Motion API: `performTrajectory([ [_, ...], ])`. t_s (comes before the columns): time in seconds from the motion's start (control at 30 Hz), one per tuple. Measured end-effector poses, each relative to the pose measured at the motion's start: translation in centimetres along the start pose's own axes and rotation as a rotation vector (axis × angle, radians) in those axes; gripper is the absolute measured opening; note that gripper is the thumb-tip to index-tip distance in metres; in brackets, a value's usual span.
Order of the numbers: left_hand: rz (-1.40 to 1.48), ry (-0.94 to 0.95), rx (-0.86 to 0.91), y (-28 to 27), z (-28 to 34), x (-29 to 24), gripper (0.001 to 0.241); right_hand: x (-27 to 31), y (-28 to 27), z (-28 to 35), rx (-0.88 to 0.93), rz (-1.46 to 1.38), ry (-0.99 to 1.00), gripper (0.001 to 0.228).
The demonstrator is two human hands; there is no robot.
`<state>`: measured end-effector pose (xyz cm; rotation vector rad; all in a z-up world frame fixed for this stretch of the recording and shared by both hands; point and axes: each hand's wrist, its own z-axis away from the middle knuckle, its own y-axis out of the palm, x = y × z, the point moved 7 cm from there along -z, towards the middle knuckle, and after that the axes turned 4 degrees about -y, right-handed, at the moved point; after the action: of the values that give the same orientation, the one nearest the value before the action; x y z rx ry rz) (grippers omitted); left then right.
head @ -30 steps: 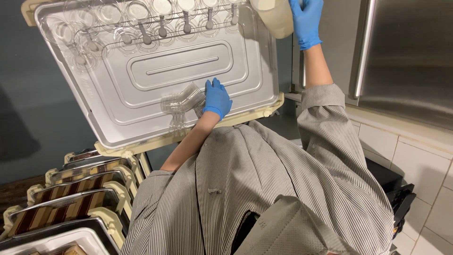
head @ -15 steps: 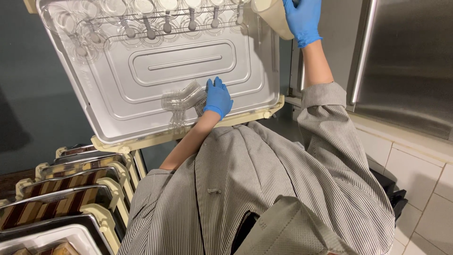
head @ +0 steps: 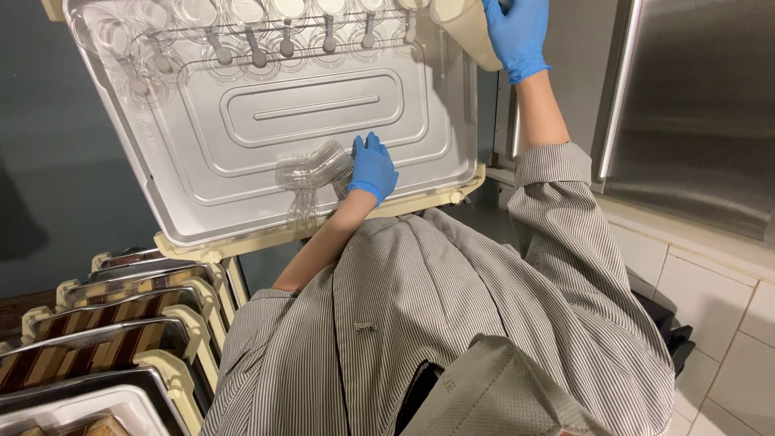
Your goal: Pouring liquid into small cups and organizing trays of packaged cakes in a bakery kitchen.
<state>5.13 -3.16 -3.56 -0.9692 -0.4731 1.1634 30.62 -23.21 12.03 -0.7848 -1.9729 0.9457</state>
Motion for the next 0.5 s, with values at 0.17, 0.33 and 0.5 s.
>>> performTrajectory([
  [0.17, -0.003, 0.0, 0.003, -0.2, 0.1, 0.0, 0.076, 0.6, -0.3, -0.2, -0.011, -0.007, 0.006, 0.032],
  [0.33, -0.015, 0.007, -0.002, -0.3, 0.2, 0.0, 0.076, -1.1, -0.1, 0.4, -0.009, -0.17, 0.15, 0.043],
  [0.5, 0.01, 0.008, -0.016, -0.1, 0.1, 0.0, 0.074, -6.9, 1.1, 3.0, -0.073, -0.358, 0.263, 0.045],
])
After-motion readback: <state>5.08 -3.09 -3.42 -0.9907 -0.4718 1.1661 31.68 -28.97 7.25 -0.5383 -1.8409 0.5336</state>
